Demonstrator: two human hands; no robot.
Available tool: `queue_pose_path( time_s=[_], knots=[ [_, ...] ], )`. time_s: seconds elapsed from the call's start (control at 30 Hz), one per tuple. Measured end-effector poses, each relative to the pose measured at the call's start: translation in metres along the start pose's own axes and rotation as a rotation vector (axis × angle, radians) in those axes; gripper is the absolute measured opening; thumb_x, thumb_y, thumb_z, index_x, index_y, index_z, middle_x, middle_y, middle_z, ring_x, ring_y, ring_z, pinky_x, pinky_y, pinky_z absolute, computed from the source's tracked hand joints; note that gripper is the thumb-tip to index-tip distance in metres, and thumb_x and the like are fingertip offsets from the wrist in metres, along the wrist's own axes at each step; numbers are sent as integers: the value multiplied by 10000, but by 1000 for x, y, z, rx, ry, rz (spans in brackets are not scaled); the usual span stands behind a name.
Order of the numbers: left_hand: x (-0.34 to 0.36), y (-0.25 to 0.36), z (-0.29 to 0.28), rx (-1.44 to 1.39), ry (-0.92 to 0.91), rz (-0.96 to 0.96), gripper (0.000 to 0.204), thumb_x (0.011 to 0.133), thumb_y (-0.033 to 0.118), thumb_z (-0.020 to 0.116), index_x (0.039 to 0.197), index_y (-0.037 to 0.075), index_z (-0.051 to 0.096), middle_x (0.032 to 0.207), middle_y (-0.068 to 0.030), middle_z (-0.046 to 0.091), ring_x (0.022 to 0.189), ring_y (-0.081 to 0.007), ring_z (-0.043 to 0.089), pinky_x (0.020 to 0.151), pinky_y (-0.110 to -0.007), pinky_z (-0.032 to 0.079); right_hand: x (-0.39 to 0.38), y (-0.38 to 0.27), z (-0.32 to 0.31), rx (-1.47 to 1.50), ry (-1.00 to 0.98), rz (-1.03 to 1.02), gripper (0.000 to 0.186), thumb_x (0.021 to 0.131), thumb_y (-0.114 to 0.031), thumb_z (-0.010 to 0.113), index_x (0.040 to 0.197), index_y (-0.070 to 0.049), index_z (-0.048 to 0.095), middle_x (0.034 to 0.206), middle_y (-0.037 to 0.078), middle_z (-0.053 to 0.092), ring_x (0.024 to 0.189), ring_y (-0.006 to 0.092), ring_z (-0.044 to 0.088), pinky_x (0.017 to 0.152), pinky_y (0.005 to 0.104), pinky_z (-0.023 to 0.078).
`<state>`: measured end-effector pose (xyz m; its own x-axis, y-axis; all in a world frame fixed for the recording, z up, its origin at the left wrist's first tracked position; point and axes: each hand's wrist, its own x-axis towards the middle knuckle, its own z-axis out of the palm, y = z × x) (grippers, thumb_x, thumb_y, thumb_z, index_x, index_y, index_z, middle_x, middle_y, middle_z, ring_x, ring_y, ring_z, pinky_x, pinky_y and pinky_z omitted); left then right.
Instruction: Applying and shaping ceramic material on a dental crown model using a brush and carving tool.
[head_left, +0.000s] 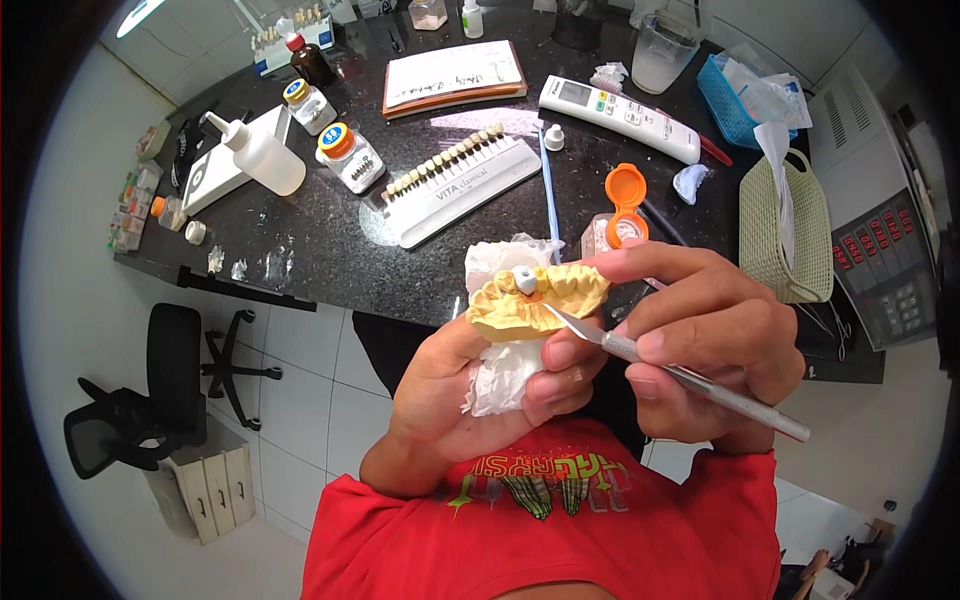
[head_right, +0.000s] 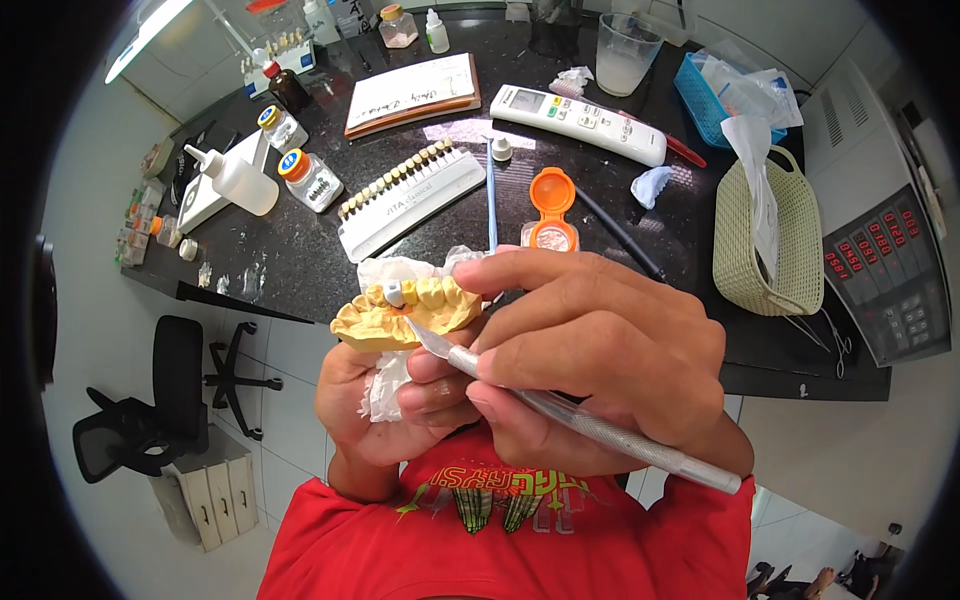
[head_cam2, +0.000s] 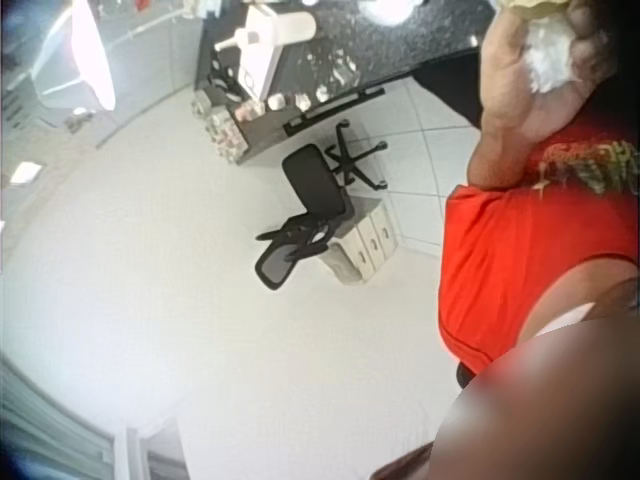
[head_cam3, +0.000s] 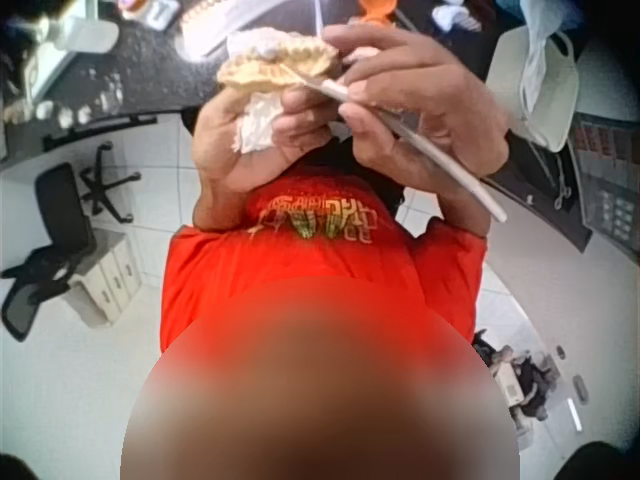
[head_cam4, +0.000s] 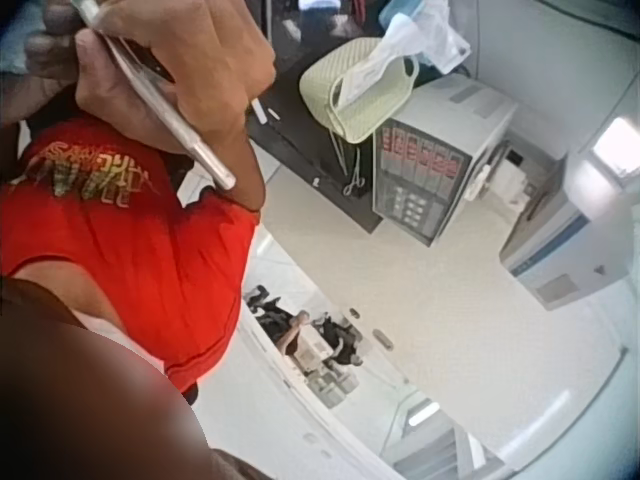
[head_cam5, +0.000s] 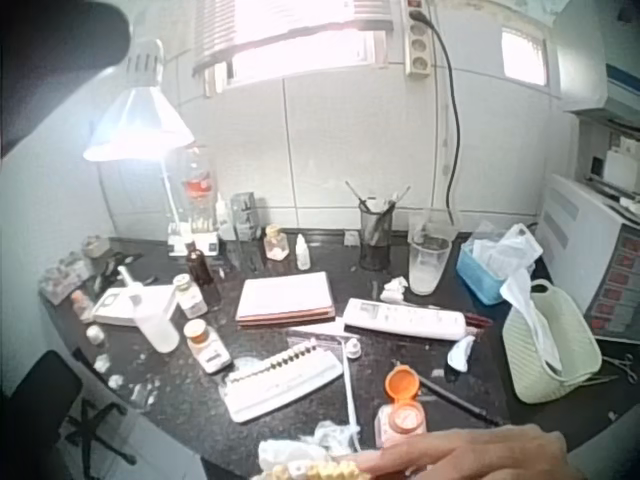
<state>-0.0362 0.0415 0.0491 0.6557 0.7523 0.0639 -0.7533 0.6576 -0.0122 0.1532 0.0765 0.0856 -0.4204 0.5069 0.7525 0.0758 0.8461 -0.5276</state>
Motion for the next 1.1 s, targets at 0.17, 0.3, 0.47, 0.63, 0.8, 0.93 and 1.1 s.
queue_pose_path(
  time_s=[0.17, 0.3, 0.47, 0.63, 0.8, 0.93, 1.1],
  knots=[
    [-1, -2, 3, -25, 18, -31, 389, 990, 298, 349, 1256, 33, 446, 933, -57, 517, 736, -128, 480, 689, -280, 384, 2, -1, 0, 27, 3, -9, 173, 782, -29, 680, 908, -23, 561, 755, 141, 650, 875, 357, 673, 810, 453, 561],
    [-1, -2, 5, 10, 21, -33, 368, 990, 296, 350, 1216, 29, 464, 923, -57, 524, 727, -129, 480, 685, -278, 383, 2, -2, -1, 5, -8, -14, 173, 784, -35, 685, 905, -23, 561, 745, 140, 650, 857, 346, 678, 805, 449, 562],
    [0, -4, 7, 31, -4, -20, 337, 988, 282, 357, 1167, 23, 477, 917, -59, 527, 723, -131, 481, 676, -272, 387, 4, -4, -2, -26, -1, -24, 183, 785, -48, 705, 902, -27, 565, 745, 136, 653, 843, 334, 683, 787, 433, 566],
    [-2, -5, 8, 59, 8, -20, 321, 985, 265, 365, 1156, 17, 475, 909, -63, 523, 720, -126, 478, 672, -267, 391, 3, -6, -3, -45, -7, -31, 196, 777, -41, 711, 909, -28, 566, 742, 130, 652, 842, 329, 684, 787, 429, 565],
    [-3, -7, 9, 66, 56, -4, 387, 987, 305, 361, 1238, 17, 423, 904, -50, 535, 702, -102, 509, 679, -274, 433, 2, -7, -3, -56, -16, -35, 218, 765, -26, 715, 924, -30, 566, 747, 130, 652, 847, 328, 685, 796, 433, 563],
    [-2, -6, 10, 78, 20, -12, 307, 989, 250, 352, 1153, 20, 472, 910, -64, 517, 717, -128, 473, 669, -265, 385, 2, -7, -4, -54, -28, -38, 229, 763, -11, 707, 940, -32, 563, 761, 132, 652, 863, 331, 684, 802, 437, 563],
    [-1, -6, 9, 72, 5, -15, 312, 989, 256, 344, 1151, 21, 471, 914, -67, 518, 715, -130, 471, 672, -268, 384, 2, -6, -5, -56, -37, -45, 241, 768, -8, 704, 958, -29, 558, 774, 133, 651, 872, 339, 682, 803, 453, 562]
  ],
)
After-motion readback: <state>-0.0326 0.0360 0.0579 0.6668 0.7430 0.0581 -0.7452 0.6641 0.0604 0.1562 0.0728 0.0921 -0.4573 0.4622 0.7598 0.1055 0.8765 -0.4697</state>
